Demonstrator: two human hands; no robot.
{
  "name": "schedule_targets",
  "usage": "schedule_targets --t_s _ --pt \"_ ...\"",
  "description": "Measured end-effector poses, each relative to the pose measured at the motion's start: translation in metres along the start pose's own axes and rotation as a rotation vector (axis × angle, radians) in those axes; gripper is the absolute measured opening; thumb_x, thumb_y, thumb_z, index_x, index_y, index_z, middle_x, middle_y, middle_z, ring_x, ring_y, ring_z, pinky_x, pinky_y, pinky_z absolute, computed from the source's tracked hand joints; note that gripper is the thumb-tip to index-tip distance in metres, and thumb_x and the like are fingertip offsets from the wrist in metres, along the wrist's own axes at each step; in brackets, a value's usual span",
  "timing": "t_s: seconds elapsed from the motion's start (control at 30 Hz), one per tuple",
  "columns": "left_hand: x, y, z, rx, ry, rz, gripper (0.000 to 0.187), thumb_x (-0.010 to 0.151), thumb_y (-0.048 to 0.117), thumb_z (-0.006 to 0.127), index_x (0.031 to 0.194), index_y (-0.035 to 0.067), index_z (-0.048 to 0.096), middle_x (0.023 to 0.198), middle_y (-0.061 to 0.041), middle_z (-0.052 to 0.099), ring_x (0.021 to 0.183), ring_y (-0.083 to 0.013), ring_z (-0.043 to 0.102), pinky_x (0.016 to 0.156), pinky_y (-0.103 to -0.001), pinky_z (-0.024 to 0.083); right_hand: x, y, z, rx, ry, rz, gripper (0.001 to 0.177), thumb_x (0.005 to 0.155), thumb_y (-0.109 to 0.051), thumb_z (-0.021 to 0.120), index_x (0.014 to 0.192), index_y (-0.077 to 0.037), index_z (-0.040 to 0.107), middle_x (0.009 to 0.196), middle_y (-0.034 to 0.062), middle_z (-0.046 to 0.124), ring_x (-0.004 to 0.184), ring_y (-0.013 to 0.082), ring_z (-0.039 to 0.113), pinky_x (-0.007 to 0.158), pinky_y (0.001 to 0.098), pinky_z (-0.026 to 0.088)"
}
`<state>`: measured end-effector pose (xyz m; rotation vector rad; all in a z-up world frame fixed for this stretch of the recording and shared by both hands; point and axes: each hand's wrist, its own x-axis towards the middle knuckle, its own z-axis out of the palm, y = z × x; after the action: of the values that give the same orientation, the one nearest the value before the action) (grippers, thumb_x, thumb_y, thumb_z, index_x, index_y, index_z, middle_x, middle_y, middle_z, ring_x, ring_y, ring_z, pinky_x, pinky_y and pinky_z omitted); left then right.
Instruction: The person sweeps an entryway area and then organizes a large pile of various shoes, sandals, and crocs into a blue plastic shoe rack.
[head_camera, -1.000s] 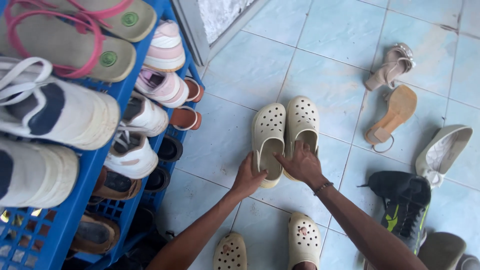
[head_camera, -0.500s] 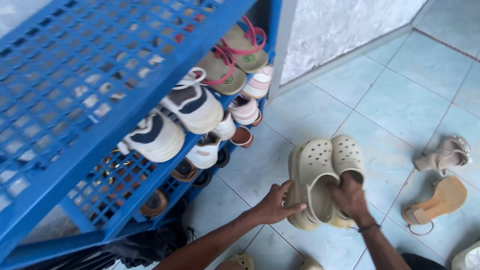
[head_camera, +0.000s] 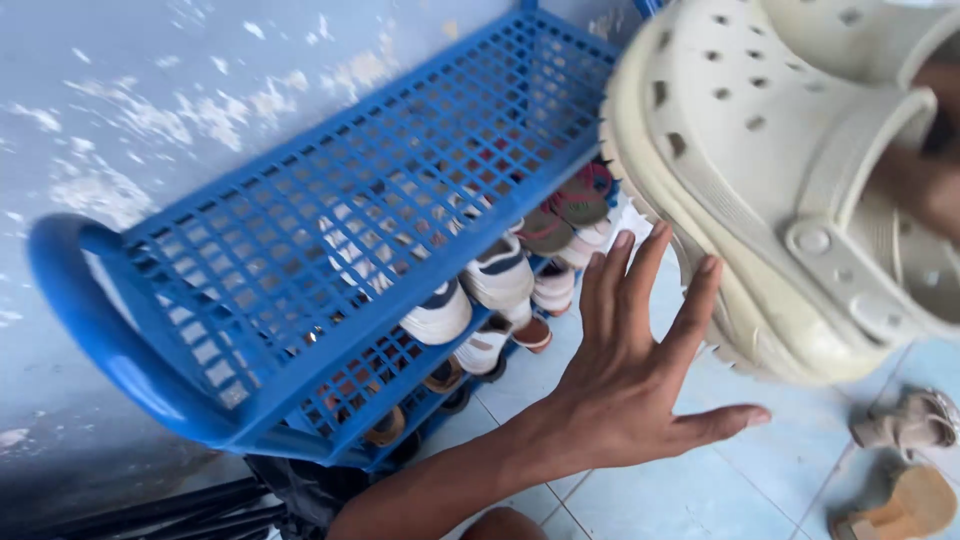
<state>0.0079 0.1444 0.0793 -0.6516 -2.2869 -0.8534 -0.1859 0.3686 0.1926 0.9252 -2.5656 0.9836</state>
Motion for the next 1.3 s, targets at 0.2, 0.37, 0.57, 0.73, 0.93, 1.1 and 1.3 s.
schedule_targets --t_s 0.2,0.37,0.57,0.73,0.93,1.1,1.3 --pt "0.04 -0.009 -0.034 0.211 0.184 -0.007 0.109 0.095 0.062 0.068 0.166 0.003 0.01 0.169 -0.037 0.004 0.158 -0.0585 0.013 0.127 -0.074 0.012 0.104 -0.102 0.003 -0.314 -0.041 -0.075 0.033 0.09 -0.007 0.071 0.122 0.0 0.074 0.089 0.0219 0.075 0.074 0.0301 0.072 0.067 0.0427 0.056" --pt "0.052 -0.022 -0.055 0.198 0.285 -0.092 0.11 0.096 0.053 0.07 0.17 0.001 0.007 0.165 -0.045 0.0 0.155 -0.066 0.007 0.127 -0.077 0.012 0.153 -0.106 0.039 -0.286 -0.072 -0.334 0.035 0.086 -0.02 0.075 0.118 -0.005 0.076 0.088 0.0203 0.074 0.075 0.0294 0.073 0.073 0.0429 0.055" --pt "0.063 -0.046 -0.068 0.192 0.317 -0.163 0.112 0.092 0.051 0.075 0.165 -0.001 0.007 0.163 -0.049 -0.002 0.152 -0.0715 -0.001 0.117 -0.079 0.013 0.18 -0.12 0.081 -0.317 -0.074 -0.333 0.033 0.084 -0.025 0.075 0.108 -0.003 0.078 0.094 0.0233 0.074 0.087 0.0382 0.073 0.08 0.0466 0.056" --pt "0.076 -0.067 -0.067 0.15 0.333 -0.234 0.114 0.094 0.054 0.073 0.167 -0.001 0.004 0.162 -0.05 0.005 0.15 -0.0748 0.009 0.118 -0.08 0.022 0.198 -0.112 0.1 -0.354 -0.121 -0.292 0.037 0.083 -0.03 0.076 0.109 -0.004 0.079 0.096 0.0244 0.074 0.09 0.0398 0.072 0.083 0.0485 0.055" --pt "0.09 -0.067 -0.063 0.252 0.352 -0.323 0.118 0.085 0.056 0.077 0.162 0.006 0.003 0.155 -0.055 0.001 0.139 -0.0824 0.009 0.101 -0.086 0.023 0.189 -0.117 0.086 -0.339 -0.212 -0.187 0.043 0.093 -0.043 0.074 0.11 -0.004 0.078 0.085 0.0204 0.074 0.075 0.0316 0.07 0.071 0.0445 0.054" --pt "0.085 -0.074 -0.07 0.202 0.354 -0.313 0.118 0.086 0.055 0.078 0.164 0.011 0.002 0.156 -0.056 -0.001 0.139 -0.0831 0.007 0.105 -0.085 0.026 0.164 -0.1 0.067 -0.147 -0.226 -0.184 0.042 0.103 -0.044 0.066 0.106 -0.003 0.077 0.079 0.0105 0.071 0.071 0.0171 0.064 0.063 0.035 0.051" --pt "0.078 -0.104 -0.065 0.169 0.406 -0.16 0.114 0.092 0.057 0.078 0.163 0.018 -0.002 0.157 -0.049 -0.001 0.156 -0.0724 0.003 0.127 -0.081 0.015 0.141 -0.076 0.073 0.05 -0.119 -0.391 0.029 0.114 -0.029 0.06 0.116 -0.002 0.067 0.092 0.0049 0.069 0.084 0.0097 0.065 0.07 0.0263 0.052"
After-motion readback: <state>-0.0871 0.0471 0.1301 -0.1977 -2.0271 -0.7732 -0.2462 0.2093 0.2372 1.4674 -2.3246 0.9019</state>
